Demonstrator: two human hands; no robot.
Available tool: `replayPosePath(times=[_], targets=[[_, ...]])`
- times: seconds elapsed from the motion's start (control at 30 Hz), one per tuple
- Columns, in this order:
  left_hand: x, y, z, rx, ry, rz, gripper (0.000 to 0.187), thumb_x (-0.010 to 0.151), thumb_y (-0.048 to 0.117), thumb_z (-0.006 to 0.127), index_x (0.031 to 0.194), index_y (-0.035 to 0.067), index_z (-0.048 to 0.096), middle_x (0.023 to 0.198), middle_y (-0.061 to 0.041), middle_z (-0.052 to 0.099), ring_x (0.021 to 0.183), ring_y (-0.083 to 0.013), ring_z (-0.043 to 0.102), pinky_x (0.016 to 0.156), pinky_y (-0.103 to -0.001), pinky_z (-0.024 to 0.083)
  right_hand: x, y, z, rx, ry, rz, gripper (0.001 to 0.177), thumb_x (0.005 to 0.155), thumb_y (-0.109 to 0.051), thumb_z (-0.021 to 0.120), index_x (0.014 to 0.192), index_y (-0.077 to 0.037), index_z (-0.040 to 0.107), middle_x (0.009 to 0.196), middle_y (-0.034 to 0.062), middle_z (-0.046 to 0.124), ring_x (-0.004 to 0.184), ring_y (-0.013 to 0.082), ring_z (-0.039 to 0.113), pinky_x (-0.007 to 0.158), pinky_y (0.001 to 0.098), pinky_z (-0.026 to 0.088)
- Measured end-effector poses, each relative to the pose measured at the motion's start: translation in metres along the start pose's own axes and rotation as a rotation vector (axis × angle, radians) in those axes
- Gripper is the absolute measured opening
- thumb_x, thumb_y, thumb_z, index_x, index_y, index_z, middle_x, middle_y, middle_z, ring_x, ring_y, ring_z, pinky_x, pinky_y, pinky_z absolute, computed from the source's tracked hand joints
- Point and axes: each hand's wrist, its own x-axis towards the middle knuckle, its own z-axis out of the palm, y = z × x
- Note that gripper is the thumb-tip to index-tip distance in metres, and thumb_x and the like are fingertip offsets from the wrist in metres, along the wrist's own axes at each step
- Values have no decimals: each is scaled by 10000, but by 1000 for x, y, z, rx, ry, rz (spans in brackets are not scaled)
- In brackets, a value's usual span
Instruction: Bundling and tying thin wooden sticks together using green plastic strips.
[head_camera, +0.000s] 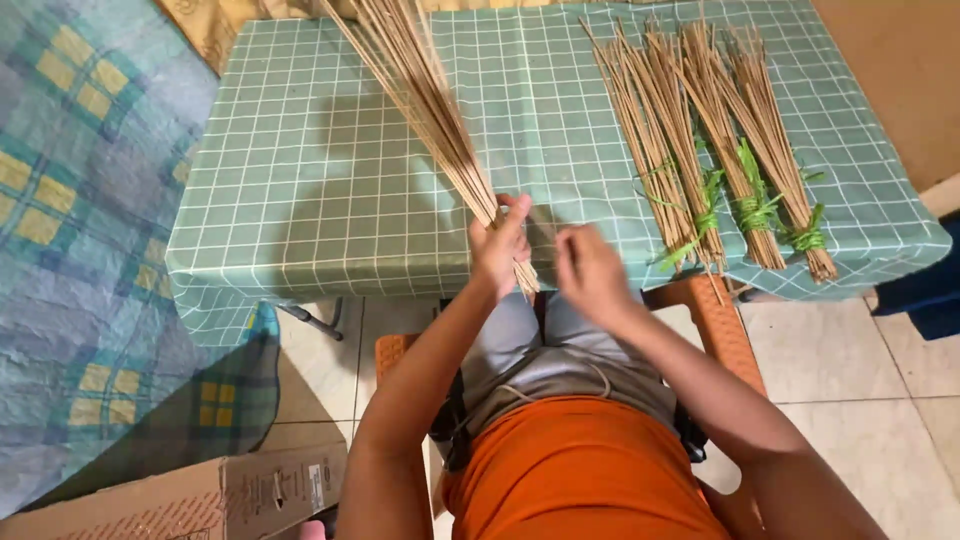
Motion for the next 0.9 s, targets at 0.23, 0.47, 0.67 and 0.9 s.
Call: replayPosePath(times=[0.23,0.47,0.67,0.9], targets=[[29,-29,-10,36,78,5,341,901,358,792,806,130,557,580,-4,532,464,-54,487,401,-206,409,-1,-16,12,317,-70,-3,97,984,-126,675,1039,-50,700,826,129,734,790,364,737,661,384,592],[18,-9,-9,30,39,3,358,931,367,765,768,145,536,495,-26,430,367,-115,439,324,-254,368,14,77,-50,-377,-366,370,267,971,-290,635,885,-72,764,761,177,743,794,414,745,700,528,567],[19,-14,-11,10,25,-14,358,960,340,720,759,147,496,482,-6,369,342,-108,391,311,-254,327,-1,148,-61,-787,-220,464,343,982,-470,669,955,-156,803,876,121,755,867,380,748,756,477,536],[20,-17,-13,-3,35,-6,378,957,329,728,731,153,482,485,8,366,340,-107,381,310,-259,301,-16,183,-31,-1061,105,104,173,746,-233,744,899,-152,738,837,44,672,874,257,669,760,403,516]])
